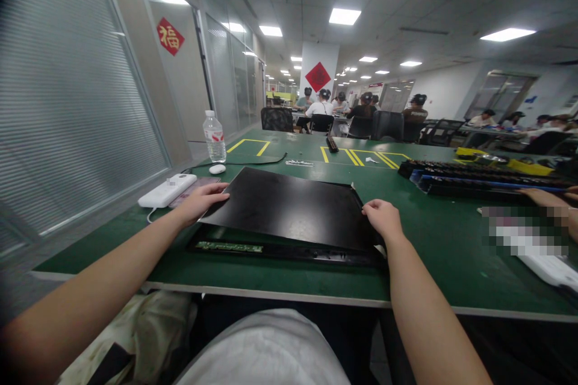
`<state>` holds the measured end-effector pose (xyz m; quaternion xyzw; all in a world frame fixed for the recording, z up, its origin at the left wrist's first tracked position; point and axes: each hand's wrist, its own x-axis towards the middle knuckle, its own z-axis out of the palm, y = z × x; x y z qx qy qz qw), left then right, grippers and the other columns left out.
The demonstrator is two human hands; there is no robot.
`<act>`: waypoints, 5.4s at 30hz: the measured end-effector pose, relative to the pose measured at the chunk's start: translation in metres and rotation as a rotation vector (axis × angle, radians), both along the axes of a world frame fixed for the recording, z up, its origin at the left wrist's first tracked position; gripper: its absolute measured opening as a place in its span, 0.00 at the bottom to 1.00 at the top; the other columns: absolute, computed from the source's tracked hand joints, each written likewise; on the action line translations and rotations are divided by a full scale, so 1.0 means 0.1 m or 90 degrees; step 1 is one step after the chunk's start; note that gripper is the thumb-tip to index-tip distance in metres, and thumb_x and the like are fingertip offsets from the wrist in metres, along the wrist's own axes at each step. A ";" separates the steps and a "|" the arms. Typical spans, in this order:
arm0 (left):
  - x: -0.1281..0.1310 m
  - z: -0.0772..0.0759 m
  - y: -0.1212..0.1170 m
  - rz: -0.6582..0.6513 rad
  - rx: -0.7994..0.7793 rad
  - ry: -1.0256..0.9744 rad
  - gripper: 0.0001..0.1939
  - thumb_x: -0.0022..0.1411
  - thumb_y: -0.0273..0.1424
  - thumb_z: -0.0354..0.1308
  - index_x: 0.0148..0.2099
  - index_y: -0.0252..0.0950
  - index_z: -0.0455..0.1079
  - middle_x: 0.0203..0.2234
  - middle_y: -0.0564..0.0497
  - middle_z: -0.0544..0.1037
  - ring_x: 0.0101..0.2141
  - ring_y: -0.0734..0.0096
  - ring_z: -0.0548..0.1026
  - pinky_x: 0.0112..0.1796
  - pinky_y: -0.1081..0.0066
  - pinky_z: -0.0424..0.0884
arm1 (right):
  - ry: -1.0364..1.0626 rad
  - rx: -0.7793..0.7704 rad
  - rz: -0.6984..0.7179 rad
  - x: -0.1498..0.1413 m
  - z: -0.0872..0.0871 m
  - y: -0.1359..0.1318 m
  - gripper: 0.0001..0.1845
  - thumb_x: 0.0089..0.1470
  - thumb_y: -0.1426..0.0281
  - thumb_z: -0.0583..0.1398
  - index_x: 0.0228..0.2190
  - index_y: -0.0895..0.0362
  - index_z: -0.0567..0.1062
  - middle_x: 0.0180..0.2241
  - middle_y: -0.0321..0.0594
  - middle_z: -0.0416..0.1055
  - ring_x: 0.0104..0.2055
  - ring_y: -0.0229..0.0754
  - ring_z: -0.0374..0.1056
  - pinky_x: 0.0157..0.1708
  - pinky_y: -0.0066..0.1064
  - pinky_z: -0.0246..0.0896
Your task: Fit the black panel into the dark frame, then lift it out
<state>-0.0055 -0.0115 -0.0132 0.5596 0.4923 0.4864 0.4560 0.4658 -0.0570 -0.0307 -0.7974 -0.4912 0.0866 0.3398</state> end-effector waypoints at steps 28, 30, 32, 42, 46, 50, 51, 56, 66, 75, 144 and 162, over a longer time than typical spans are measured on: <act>-0.06 -0.13 0.09 0.052 0.072 0.280 0.12 0.36 0.36 0.71 0.26 0.39 0.77 0.47 0.42 0.81 0.51 0.41 0.75 0.57 0.52 0.65 | 0.150 0.043 0.010 -0.04 0.01 -0.02 0.10 0.43 0.65 0.60 0.26 0.56 0.80 0.29 0.45 0.80 0.23 0.39 0.66 0.24 0.30 0.61; -0.06 -0.14 0.09 0.051 0.068 0.282 0.11 0.36 0.35 0.71 0.26 0.39 0.77 0.48 0.41 0.81 0.52 0.41 0.75 0.57 0.52 0.65 | 0.149 0.036 0.011 -0.04 0.01 -0.02 0.11 0.43 0.65 0.60 0.26 0.56 0.80 0.30 0.44 0.80 0.22 0.39 0.66 0.24 0.31 0.61; -0.06 -0.13 0.08 0.049 0.070 0.284 0.10 0.37 0.34 0.71 0.26 0.39 0.77 0.48 0.41 0.81 0.52 0.40 0.75 0.57 0.53 0.64 | 0.148 0.031 0.012 -0.03 0.00 -0.01 0.11 0.44 0.64 0.60 0.27 0.56 0.80 0.30 0.44 0.80 0.21 0.38 0.65 0.25 0.31 0.61; -0.07 -0.12 0.08 0.042 0.068 0.305 0.11 0.36 0.36 0.69 0.26 0.39 0.78 0.50 0.42 0.79 0.52 0.41 0.74 0.58 0.53 0.64 | 0.135 0.040 0.026 -0.02 0.00 -0.01 0.10 0.44 0.65 0.60 0.25 0.56 0.80 0.29 0.43 0.80 0.20 0.38 0.65 0.25 0.32 0.62; -0.07 -0.13 0.09 0.048 0.083 0.303 0.12 0.33 0.37 0.70 0.25 0.40 0.77 0.47 0.43 0.81 0.53 0.40 0.73 0.58 0.53 0.63 | 0.137 0.047 0.025 -0.01 -0.01 0.00 0.10 0.43 0.65 0.60 0.25 0.56 0.80 0.29 0.44 0.80 0.21 0.39 0.65 0.25 0.31 0.62; -0.08 -0.13 0.10 0.042 0.105 0.325 0.12 0.34 0.38 0.70 0.25 0.41 0.76 0.45 0.44 0.81 0.53 0.40 0.73 0.59 0.54 0.63 | 0.125 0.036 0.025 0.01 -0.03 0.01 0.11 0.44 0.64 0.60 0.26 0.56 0.80 0.30 0.42 0.80 0.20 0.38 0.65 0.27 0.32 0.62; -0.08 -0.14 0.11 0.038 0.114 0.339 0.12 0.34 0.38 0.70 0.25 0.41 0.75 0.44 0.43 0.81 0.53 0.40 0.72 0.59 0.54 0.63 | 0.120 0.031 0.024 0.01 -0.04 0.01 0.11 0.45 0.64 0.59 0.27 0.56 0.80 0.30 0.42 0.80 0.21 0.39 0.65 0.27 0.32 0.62; -0.12 -0.18 0.13 0.008 0.154 0.382 0.19 0.41 0.41 0.67 0.37 0.39 0.78 0.44 0.42 0.76 0.49 0.44 0.74 0.54 0.52 0.68 | 0.068 0.023 0.002 -0.01 -0.04 0.02 0.10 0.46 0.65 0.59 0.26 0.55 0.80 0.29 0.42 0.80 0.26 0.42 0.69 0.32 0.33 0.61; -0.19 -0.07 0.05 -0.197 0.299 0.519 0.28 0.51 0.47 0.67 0.52 0.40 0.76 0.57 0.40 0.70 0.59 0.47 0.67 0.61 0.54 0.59 | 0.033 0.046 0.025 0.00 -0.06 0.05 0.09 0.47 0.66 0.60 0.28 0.54 0.80 0.31 0.41 0.80 0.35 0.46 0.73 0.37 0.32 0.63; -0.20 0.00 -0.06 -0.343 0.252 0.511 0.34 0.45 0.45 0.73 0.56 0.45 0.76 0.61 0.43 0.69 0.60 0.46 0.68 0.61 0.56 0.60 | -0.024 0.004 0.243 -0.08 -0.11 0.04 0.20 0.49 0.70 0.62 0.45 0.51 0.82 0.48 0.39 0.79 0.51 0.47 0.72 0.55 0.36 0.61; -0.08 -0.03 0.04 0.008 -0.054 -0.031 0.26 0.48 0.25 0.70 0.50 0.39 0.74 0.58 0.41 0.75 0.48 0.54 0.80 0.41 0.61 0.80 | -0.063 -0.013 0.032 0.07 -0.20 0.12 0.15 0.47 0.71 0.61 0.38 0.53 0.81 0.31 0.39 0.78 0.32 0.41 0.71 0.30 0.29 0.60; -0.02 0.05 0.00 -0.073 -0.240 -0.164 0.32 0.49 0.21 0.68 0.58 0.36 0.72 0.33 0.45 0.85 0.25 0.60 0.82 0.28 0.66 0.80 | -0.050 -0.033 0.039 0.04 -0.19 0.10 0.16 0.47 0.70 0.60 0.39 0.53 0.81 0.33 0.40 0.78 0.34 0.43 0.71 0.32 0.31 0.61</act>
